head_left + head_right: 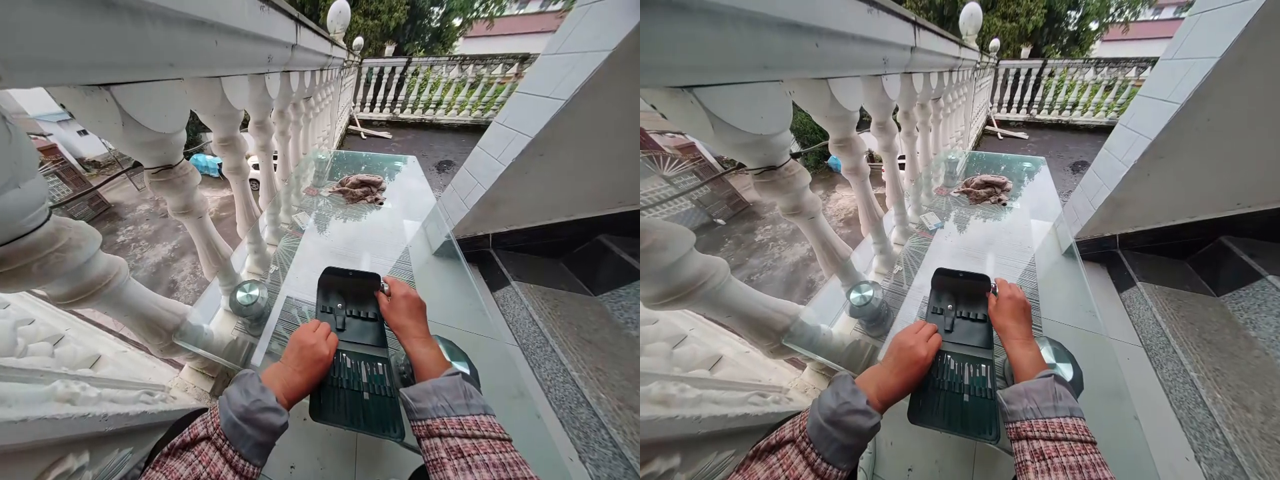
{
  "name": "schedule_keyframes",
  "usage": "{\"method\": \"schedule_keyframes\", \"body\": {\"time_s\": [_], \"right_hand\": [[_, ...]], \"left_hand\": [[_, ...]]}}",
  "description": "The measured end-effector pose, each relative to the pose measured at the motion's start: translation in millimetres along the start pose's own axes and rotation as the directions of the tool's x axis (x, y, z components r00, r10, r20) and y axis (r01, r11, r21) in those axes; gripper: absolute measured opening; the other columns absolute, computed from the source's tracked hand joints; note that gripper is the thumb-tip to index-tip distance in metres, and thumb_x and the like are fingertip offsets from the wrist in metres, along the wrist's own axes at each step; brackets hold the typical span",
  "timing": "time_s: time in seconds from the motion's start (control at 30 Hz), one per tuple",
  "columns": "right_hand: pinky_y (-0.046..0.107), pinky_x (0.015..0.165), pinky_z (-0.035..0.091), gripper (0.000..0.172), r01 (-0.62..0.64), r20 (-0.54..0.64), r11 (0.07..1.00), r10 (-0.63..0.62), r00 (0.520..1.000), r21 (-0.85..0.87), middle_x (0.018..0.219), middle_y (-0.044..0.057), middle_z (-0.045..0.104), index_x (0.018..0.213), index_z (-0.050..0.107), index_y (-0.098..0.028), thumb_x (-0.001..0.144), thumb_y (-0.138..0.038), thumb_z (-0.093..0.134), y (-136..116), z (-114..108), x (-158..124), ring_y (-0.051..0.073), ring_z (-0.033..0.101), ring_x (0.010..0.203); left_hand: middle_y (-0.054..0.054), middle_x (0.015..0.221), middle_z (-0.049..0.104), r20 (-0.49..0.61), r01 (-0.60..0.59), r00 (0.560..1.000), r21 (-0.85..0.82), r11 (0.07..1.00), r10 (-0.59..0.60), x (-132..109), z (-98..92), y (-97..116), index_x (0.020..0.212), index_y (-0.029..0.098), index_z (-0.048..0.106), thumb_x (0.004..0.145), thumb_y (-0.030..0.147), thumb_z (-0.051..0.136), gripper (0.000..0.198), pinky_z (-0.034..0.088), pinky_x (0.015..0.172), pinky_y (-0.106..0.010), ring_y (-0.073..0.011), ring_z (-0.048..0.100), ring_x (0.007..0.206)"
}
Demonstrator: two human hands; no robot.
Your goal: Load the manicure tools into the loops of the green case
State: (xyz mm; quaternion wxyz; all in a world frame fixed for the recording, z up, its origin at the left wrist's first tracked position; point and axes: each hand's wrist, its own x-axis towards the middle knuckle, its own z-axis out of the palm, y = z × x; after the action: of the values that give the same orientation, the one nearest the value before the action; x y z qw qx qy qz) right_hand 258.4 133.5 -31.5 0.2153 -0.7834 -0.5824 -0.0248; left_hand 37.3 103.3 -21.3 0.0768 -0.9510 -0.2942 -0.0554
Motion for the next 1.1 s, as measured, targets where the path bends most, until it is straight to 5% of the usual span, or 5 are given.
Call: {"method": "schedule_keyframes", "body": {"time_s": [0.43,0.53,0.63,0.83,1.1], "right_hand": [[0.032,0.067,0.039,0.041,-0.323,-0.011,0.907,0.338,0.941,0.269,0.073,0.002,0.066,0.109,0.063,-0.019,0.070,-0.029,0.056,7.1,-12.4,1.1,0.020,0.058,0.072],[0.032,0.066,0.043,0.045,-0.375,0.032,0.728,0.438,0.899,0.575,0.067,0.001,0.063,0.107,0.063,-0.015,0.066,-0.034,0.061,13.3,-18.6,-0.2,0.017,0.057,0.065],[0.028,0.057,0.047,0.049,-0.351,0.144,0.386,0.473,0.869,0.853,0.069,0.000,0.061,0.104,0.063,-0.012,0.061,-0.035,0.067,11.7,-27.3,-7.4,0.013,0.055,0.058],[0.021,0.050,0.048,0.041,-0.383,0.400,-0.118,0.233,0.886,0.916,0.069,-0.001,0.062,0.097,0.064,-0.017,0.059,-0.026,0.076,-14.7,-51.9,-32.5,0.010,0.057,0.058],[0.018,0.048,0.049,0.030,-0.578,0.584,-0.279,-0.072,0.809,0.767,0.091,0.003,0.066,0.093,0.068,-0.021,0.064,-0.024,0.072,-40.6,-53.9,-45.8,0.009,0.056,0.062]], "left_hand": [[-0.004,0.072,0.052,-0.066,0.007,0.998,0.005,1.000,-0.007,-1.3,4.1,0.3,0.070,0.017,0.048,0.081,0.002,0.046,0.018,0.039,0.056,-0.029,-0.0186,0.049,0.066],[-0.004,0.070,0.052,-0.103,-0.005,0.995,0.018,1.000,0.007,-2.8,6.1,0.5,0.069,0.017,0.048,0.084,0.005,0.045,0.019,0.039,0.055,-0.029,-0.0188,0.049,0.065],[-0.004,0.067,0.051,-0.148,-0.016,0.989,0.014,1.000,0.018,-4.7,4.6,0.7,0.066,0.017,0.049,0.088,0.013,0.043,0.023,0.038,0.053,-0.030,-0.0188,0.049,0.063],[-0.002,0.077,0.056,-0.124,0.168,0.973,-0.193,0.967,-0.194,-2.4,-4.8,-4.1,0.078,0.018,0.054,0.087,0.025,0.052,0.012,0.045,0.064,-0.029,-0.0180,0.054,0.073],[-0.007,0.128,0.051,-0.028,0.336,0.916,-0.488,0.805,-0.400,21.5,-3.7,-13.1,0.124,0.020,0.041,0.080,0.023,0.062,0.049,0.045,0.093,-0.034,-0.0211,0.050,0.115]]}}
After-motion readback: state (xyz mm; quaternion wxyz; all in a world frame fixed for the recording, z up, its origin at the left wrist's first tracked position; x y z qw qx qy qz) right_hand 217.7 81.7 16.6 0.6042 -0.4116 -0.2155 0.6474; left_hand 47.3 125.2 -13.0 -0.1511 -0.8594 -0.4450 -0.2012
